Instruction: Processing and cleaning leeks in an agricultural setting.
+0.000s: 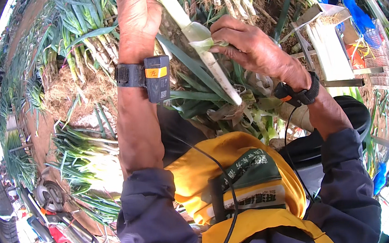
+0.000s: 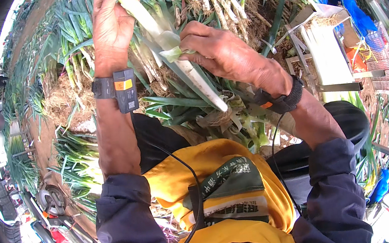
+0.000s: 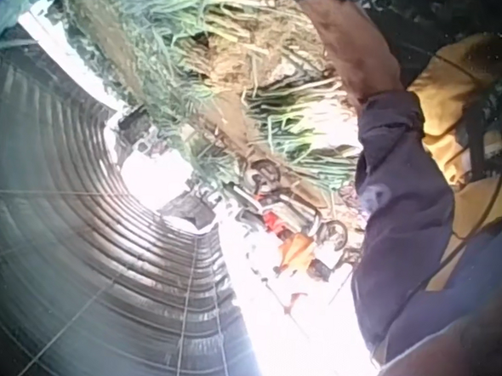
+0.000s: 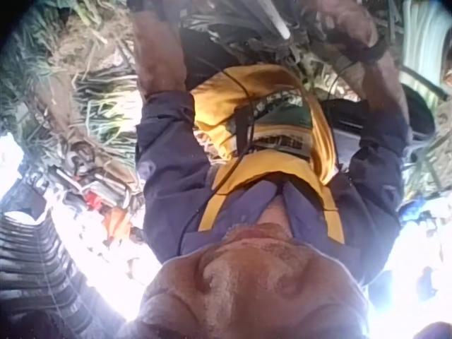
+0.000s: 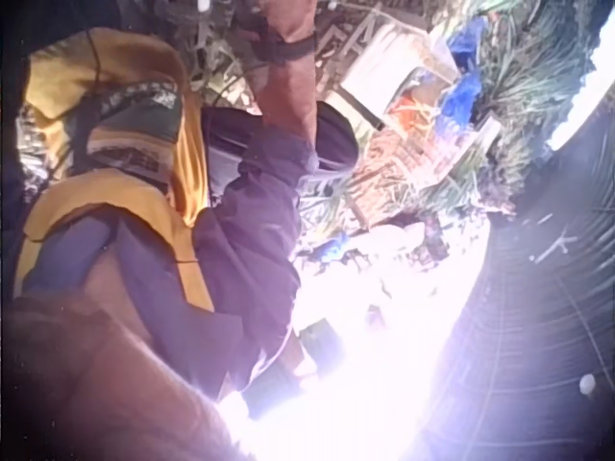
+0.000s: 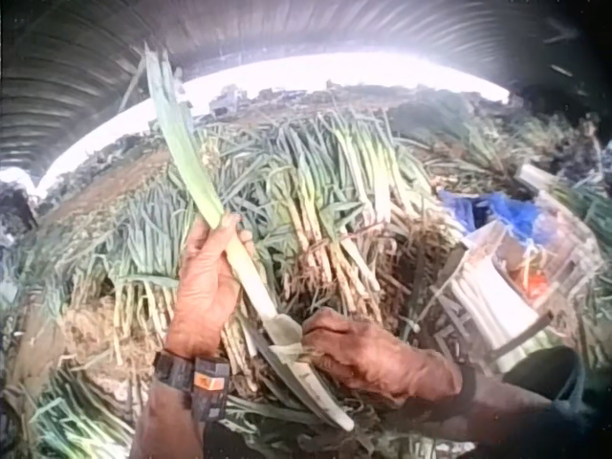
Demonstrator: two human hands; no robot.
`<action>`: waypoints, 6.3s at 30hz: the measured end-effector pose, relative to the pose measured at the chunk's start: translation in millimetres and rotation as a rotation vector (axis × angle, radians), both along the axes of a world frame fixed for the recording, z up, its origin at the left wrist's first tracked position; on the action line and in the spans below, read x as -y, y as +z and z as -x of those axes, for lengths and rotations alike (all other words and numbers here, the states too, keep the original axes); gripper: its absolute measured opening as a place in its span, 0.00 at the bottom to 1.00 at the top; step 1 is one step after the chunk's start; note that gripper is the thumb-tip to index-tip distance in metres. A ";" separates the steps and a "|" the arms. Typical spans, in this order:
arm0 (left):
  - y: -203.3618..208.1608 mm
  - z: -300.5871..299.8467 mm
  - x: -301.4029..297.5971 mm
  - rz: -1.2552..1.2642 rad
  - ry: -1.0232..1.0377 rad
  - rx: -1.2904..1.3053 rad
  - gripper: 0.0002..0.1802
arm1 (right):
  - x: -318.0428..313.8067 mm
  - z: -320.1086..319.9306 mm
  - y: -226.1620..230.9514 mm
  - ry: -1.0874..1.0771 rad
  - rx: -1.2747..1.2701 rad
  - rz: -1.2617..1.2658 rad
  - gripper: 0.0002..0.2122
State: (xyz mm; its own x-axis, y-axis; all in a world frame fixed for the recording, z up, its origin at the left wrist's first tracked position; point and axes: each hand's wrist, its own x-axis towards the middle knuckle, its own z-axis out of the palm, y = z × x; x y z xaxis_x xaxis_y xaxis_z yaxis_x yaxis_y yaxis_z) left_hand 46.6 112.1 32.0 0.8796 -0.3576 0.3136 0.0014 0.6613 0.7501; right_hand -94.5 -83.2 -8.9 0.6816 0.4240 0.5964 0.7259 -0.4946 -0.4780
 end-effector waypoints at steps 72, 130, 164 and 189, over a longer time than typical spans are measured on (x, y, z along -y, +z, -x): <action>-1.3 -12.0 -36.1 0.081 0.377 0.080 0.33 | -42.3 -8.1 -18.0 -0.201 -0.127 -0.222 0.09; 3.4 -38.7 -32.1 0.059 0.213 0.164 0.14 | 38.2 33.7 -16.6 -0.068 -1.023 -0.377 0.11; -13.9 -71.7 -52.7 0.188 0.450 -0.059 0.15 | 135.5 71.1 -215.0 -0.902 -0.860 0.099 0.15; -4.7 0.2 19.9 0.169 0.279 -0.244 0.30 | -21.9 -7.8 -36.1 -0.427 -0.138 -0.157 0.12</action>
State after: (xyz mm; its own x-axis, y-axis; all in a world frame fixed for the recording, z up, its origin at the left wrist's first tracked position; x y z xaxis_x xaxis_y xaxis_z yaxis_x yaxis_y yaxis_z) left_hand 46.5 92.2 27.3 0.9915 -0.0560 0.1176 -0.0310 0.7756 0.6304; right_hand -86.6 -61.2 -45.0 0.8526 0.0008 0.5226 0.3981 -0.6487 -0.6486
